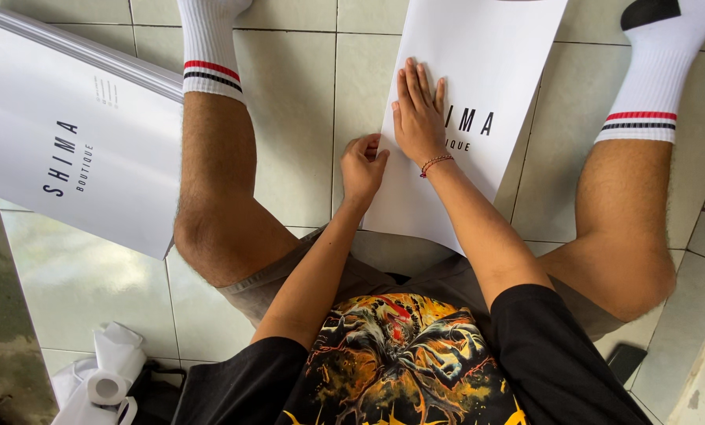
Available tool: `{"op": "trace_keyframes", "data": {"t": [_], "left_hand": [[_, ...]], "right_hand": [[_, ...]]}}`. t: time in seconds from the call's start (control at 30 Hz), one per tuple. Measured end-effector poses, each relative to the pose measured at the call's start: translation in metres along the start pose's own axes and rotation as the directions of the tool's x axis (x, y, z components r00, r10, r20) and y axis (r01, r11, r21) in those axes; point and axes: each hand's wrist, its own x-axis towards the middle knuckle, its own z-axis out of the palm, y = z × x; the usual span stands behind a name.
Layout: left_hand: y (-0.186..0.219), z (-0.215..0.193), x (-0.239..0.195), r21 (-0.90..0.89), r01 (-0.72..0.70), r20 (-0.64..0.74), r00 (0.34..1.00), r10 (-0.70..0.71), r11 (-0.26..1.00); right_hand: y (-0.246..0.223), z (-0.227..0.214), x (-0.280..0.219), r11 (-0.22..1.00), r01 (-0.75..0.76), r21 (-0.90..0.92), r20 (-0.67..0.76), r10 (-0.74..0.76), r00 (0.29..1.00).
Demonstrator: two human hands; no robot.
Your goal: The person sits on a tiled floor and repeatedly folds white papers printed with 'SHIMA BOUTIQUE' in half, then in half again, smoothing the creases with both hands. The folded papers are placed into a growing stack on the floor.
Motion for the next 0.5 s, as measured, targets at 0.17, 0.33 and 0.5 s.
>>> {"op": "trace_keyframes", "data": {"t": [0.17,0.33,0.5], "left_hand": [[0.0,0.002,0.001,-0.032,0.029,-0.008,1.0,-0.029,0.999],[-0.001,0.001,0.003,-0.044,0.067,0.008,0.998,-0.067,0.997],[-0.006,0.003,0.007,-0.051,0.081,0.048,0.996,-0.079,0.995]], "right_hand": [[0.001,0.004,0.001,0.999,0.0,-0.036,0.014,0.0,1.0],[0.001,0.008,0.001,0.999,0.003,-0.038,0.004,-0.003,1.0],[0.003,0.01,0.005,0.998,-0.006,-0.063,0.0,0.006,1.0]]}}
